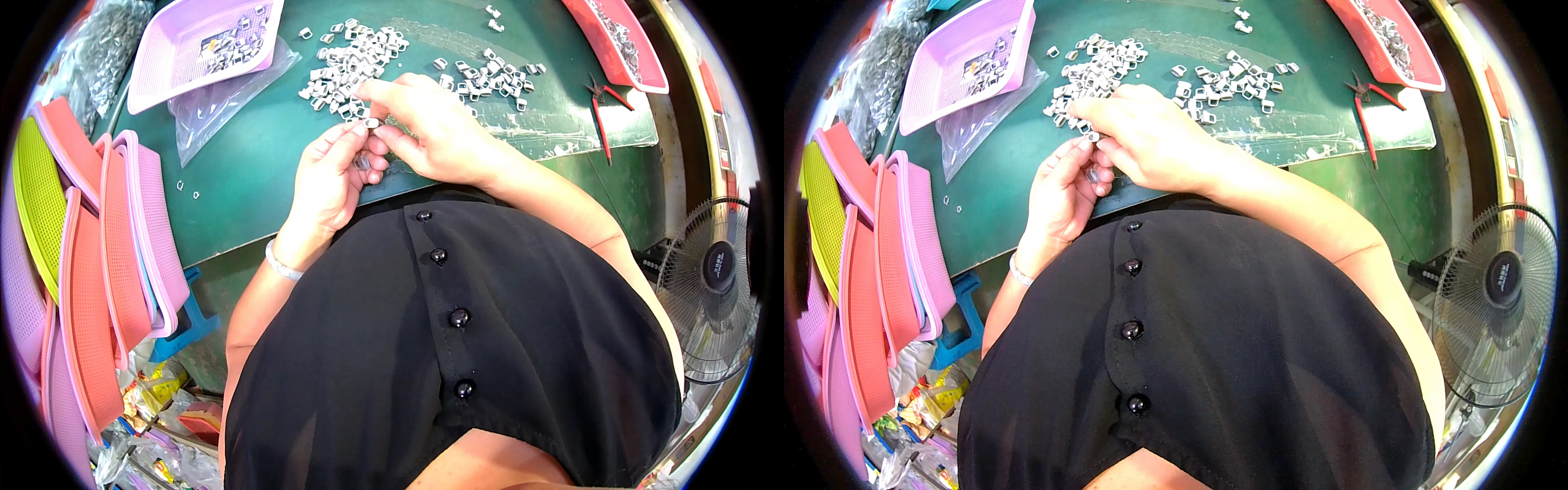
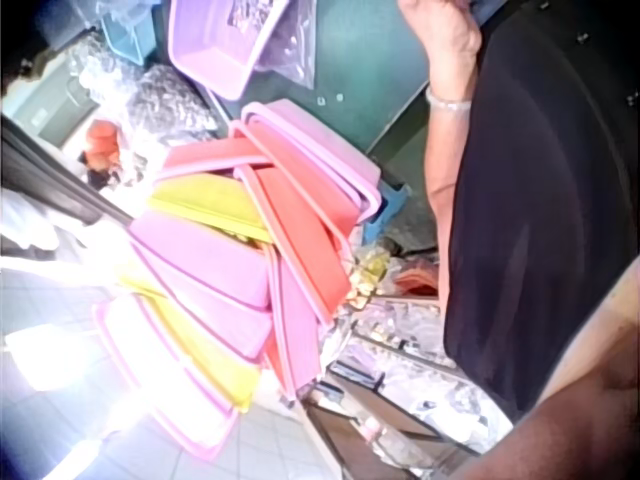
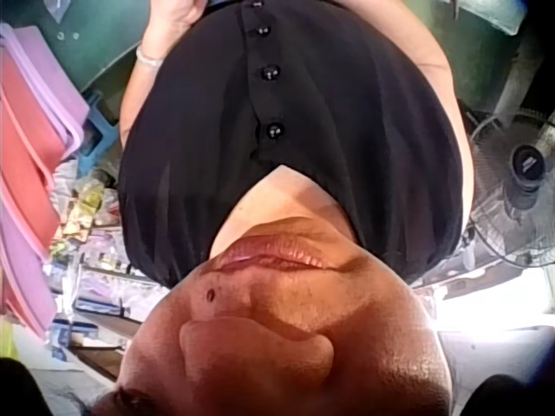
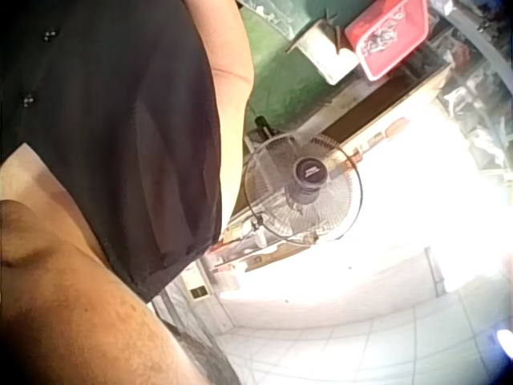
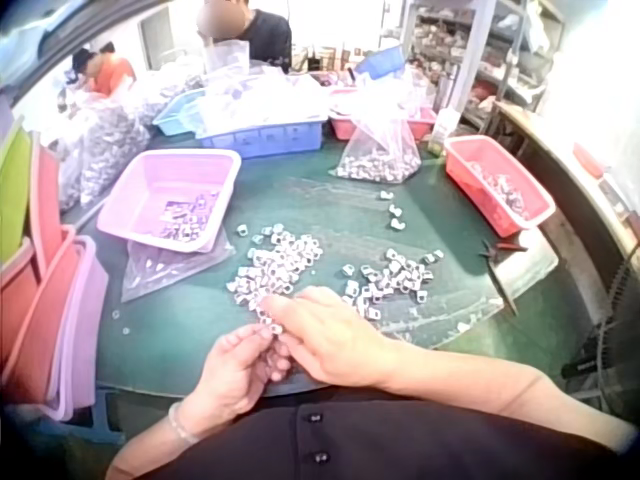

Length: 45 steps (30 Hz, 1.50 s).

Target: The person repeatedly picks small silver metal parts from a green table, joins them by hand, and places the assembled units into a purple basket. The process is continuous and repetitive throughout the clip.

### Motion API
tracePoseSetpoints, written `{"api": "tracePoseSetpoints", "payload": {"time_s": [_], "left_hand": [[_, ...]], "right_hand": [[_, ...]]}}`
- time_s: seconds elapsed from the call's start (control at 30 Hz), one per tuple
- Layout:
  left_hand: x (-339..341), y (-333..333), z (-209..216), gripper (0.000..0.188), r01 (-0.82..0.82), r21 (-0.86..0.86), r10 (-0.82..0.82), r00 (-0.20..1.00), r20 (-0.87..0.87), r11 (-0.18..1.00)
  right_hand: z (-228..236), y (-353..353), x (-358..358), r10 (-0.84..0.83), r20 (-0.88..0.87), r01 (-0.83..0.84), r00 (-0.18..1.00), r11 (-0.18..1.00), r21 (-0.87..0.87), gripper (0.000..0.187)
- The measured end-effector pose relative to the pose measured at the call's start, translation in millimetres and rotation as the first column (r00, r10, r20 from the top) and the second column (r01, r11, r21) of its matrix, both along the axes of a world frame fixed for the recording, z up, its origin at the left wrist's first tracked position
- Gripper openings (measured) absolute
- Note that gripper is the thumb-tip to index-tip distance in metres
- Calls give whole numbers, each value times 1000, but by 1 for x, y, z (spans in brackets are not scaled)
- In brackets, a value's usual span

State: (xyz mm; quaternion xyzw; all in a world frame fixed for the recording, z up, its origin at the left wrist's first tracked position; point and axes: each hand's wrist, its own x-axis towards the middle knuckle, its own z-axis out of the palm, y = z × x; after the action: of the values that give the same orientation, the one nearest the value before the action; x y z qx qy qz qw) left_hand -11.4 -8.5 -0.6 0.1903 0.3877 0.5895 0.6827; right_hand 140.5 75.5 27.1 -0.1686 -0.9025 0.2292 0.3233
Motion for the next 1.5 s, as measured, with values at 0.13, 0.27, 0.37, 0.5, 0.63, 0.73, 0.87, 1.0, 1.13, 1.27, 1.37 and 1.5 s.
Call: {"api": "tracePoseSetpoints", "payload": {"time_s": [0.13, 0.27, 0.37, 0.5, 0.63, 0.73, 0.87, 1.0, 1.13, 1.27, 1.37, 1.5], "left_hand": [[0, 0, 1, 15, 6, -11, -6, 1000, -6, 1000], [-1, -1, -1, 17, 25, 15, -25, 1000, -3, 1000], [0, -2, 2, 18, 40, 30, -40, 999, -18, 999], [0, -2, 4, 18, 50, 21, -49, 998, -44, 999], [0, -2, 4, 16, 43, 21, -41, 997, -58, 999], [1, -2, 5, 14, 36, 7, -35, 997, -66, 999], [3, -2, 8, 14, 6, -20, -9, 993, -119, 1000], [5, -2, 9, 15, -18, -9, 16, 982, -188, 1000], [7, -3, 8, 11, -29, 45, 41, 955, -294, 999], [8, -4, 8, 12, -47, 68, 68, 932, -357, 997], [9, -5, 8, 13, -54, 80, 80, 926, -370, 995], [10, -5, 9, 14, -50, 76, 74, 928, -366, 996]], "right_hand": [[-1, 0, 0, 1, -12, -1, 1000, 1000, -16, 46], [0, 0, -1, 4, 1, -4, 1000, 1000, 4, 47], [1, -1, 0, 8, -41, -10, 999, 999, -36, 47], [0, -1, 3, -33, -51, 27, 998, 993, -112, 47], [-1, 1, 5, -25, -52, 16, 998, 984, -178, 47], [-5, 4, 7, -11, -60, 1, 998, 986, -167, 47], [-8, 4, 8, -3, -88, -14, 996, 981, -195, 43], [-13, 6, 10, -1, -93, -14, 996, 986, -168, 28], [-15, 7, 10, 14, -110, -31, 994, 988, -154, 16], [-16, 8, 11, 27, -114, -43, 993, 989, -142, 15], [-15, 8, 11, 34, -117, -52, 993, 987, -152, 15], [-14, 7, 12, 36, -117, -54, 993, 986, -158, 14]]}}
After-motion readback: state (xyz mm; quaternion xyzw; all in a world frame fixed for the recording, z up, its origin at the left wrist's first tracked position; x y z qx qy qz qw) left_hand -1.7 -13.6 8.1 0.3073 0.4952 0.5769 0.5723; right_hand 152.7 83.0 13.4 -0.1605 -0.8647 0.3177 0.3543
